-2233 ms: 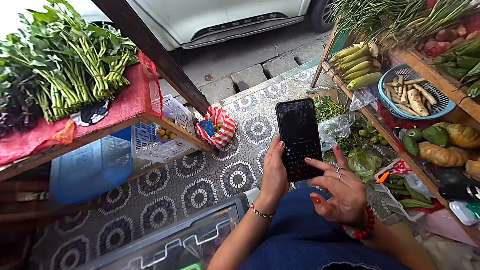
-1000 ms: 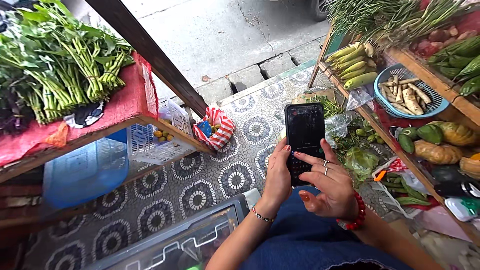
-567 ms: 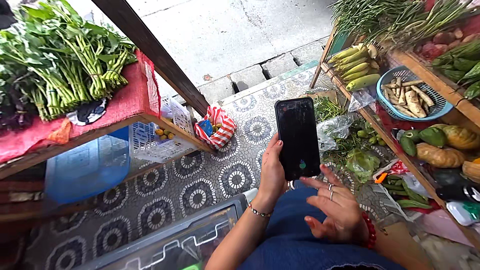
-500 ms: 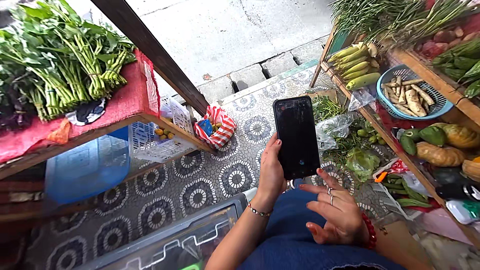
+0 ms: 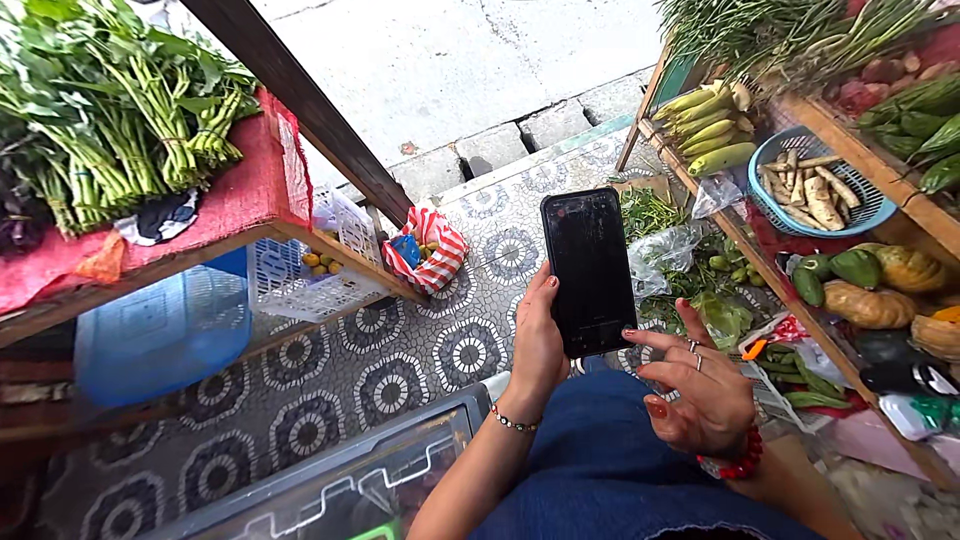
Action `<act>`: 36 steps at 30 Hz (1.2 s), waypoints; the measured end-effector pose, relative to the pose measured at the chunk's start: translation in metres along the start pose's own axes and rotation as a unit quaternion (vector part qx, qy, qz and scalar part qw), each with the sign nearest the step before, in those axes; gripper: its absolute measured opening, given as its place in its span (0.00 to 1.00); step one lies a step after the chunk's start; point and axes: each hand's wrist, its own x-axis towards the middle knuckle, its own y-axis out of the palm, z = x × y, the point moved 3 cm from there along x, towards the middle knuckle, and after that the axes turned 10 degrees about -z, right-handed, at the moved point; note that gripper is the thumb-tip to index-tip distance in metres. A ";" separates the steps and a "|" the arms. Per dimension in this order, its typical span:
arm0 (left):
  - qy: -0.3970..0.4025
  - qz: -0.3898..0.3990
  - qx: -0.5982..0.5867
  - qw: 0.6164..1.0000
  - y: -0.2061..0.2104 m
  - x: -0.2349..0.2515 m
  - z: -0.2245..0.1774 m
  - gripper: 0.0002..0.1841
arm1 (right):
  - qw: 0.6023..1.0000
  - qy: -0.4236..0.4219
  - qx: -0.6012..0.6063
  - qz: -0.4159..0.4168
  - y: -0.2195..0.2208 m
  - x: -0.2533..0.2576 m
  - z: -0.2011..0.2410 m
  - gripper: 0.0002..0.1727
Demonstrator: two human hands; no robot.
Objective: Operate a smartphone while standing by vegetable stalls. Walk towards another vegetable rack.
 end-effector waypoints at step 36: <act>0.001 0.009 -0.017 1.000 -0.002 0.003 -0.001 0.26 | 1.000 0.010 -0.013 -0.001 0.005 0.005 -0.010 0.31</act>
